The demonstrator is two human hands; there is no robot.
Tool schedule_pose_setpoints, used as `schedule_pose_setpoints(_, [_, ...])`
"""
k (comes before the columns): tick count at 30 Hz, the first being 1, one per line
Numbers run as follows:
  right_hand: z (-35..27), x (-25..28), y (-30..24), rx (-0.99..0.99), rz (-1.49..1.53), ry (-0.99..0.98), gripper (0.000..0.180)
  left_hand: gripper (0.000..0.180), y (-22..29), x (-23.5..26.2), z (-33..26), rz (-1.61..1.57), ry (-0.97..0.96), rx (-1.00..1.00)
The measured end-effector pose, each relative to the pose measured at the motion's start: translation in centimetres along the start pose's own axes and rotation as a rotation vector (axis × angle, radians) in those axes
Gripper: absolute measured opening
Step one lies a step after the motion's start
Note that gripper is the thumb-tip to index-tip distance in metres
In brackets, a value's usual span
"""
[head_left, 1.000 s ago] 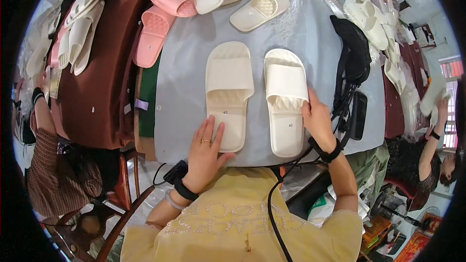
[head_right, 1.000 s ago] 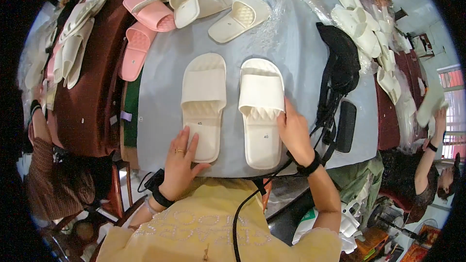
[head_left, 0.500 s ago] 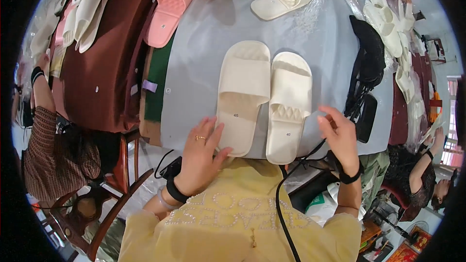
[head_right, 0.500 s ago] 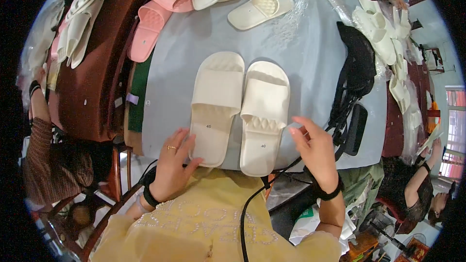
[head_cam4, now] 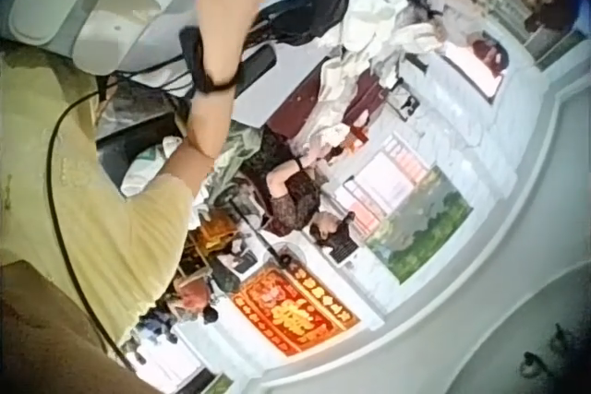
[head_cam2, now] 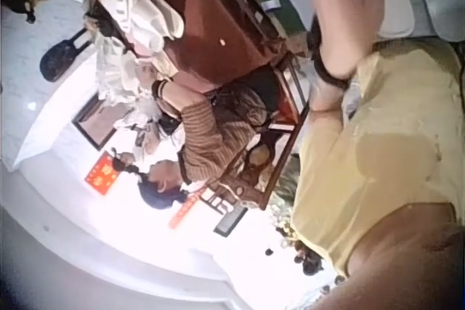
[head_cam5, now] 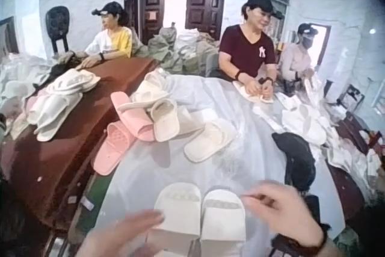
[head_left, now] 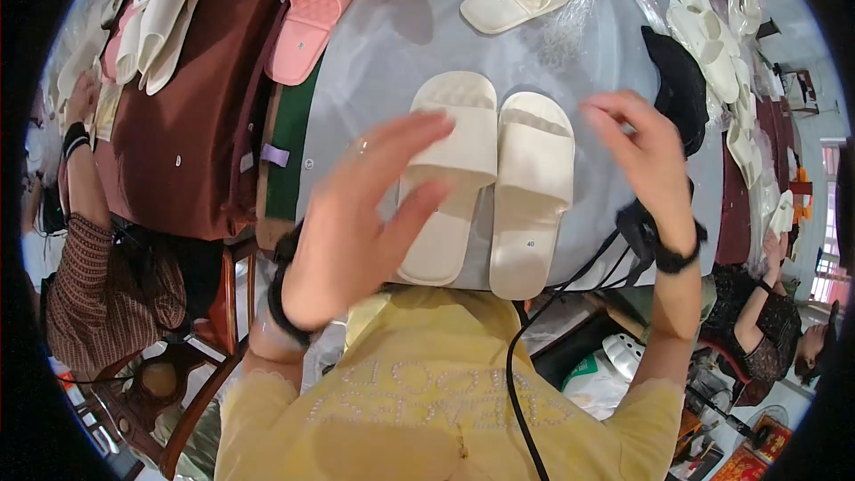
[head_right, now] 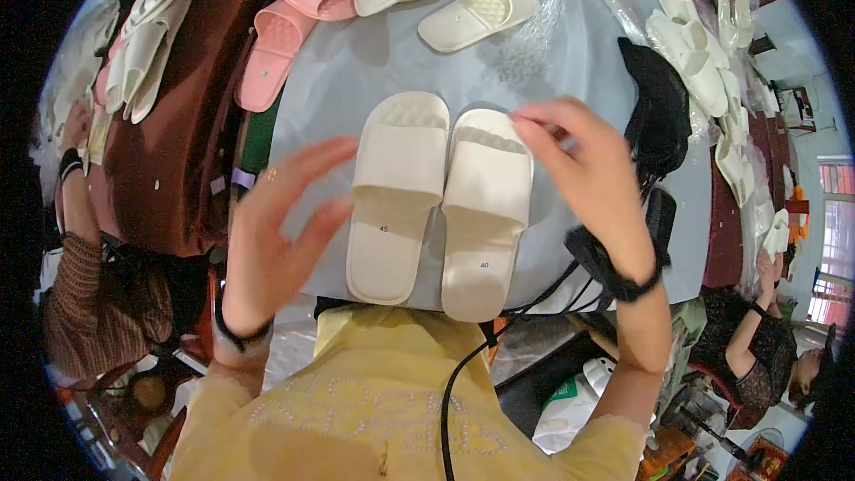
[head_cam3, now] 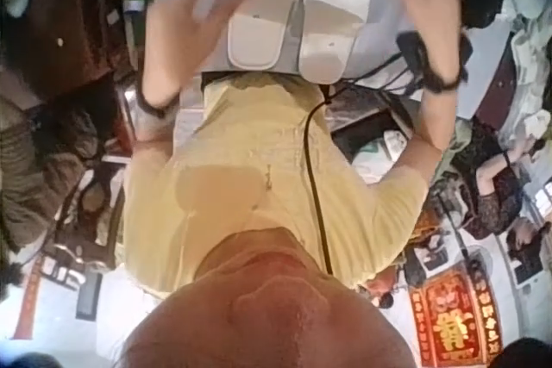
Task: Assembling and inspecting white hotel-style slippers at a production table.
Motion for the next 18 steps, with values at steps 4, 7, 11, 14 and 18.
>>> schedule_pose_setpoints(4, [3.2,-7.8,4.7,0.119,0.043,-0.240,0.014,0.031,-5.4,-6.4,6.8,-0.369,-0.305,0.271])
schedule_pose_setpoints(7, [3.8,-11.4,6.7,0.147,0.041,-0.334,0.014,0.033,-9.2,-9.9,8.7,-0.110,-0.267,0.192])
schedule_pose_setpoints(11, [3.8,-12.7,8.4,0.079,0.080,-0.469,0.012,0.064,-9.1,-12.3,8.1,-0.053,-0.510,0.146])
schedule_pose_setpoints(14, [4.1,-12.9,7.8,0.104,0.075,-0.536,0.013,0.089,-7.8,-12.7,7.3,0.092,-0.615,-0.021])
schedule_pose_setpoints(18, [4.1,-13.2,7.5,0.202,-0.031,-0.569,0.013,0.102,-7.3,-12.9,7.1,0.083,-0.673,-0.057])
Point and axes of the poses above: each hand's wrist, its own z-axis towards the middle knuckle, its own x-axis out of the back of the hand, y = z × x, the point moved 9 cm from there along z, towards the middle knuckle, and after that the axes turned 12 degrees about x, right-handed, at the moved point
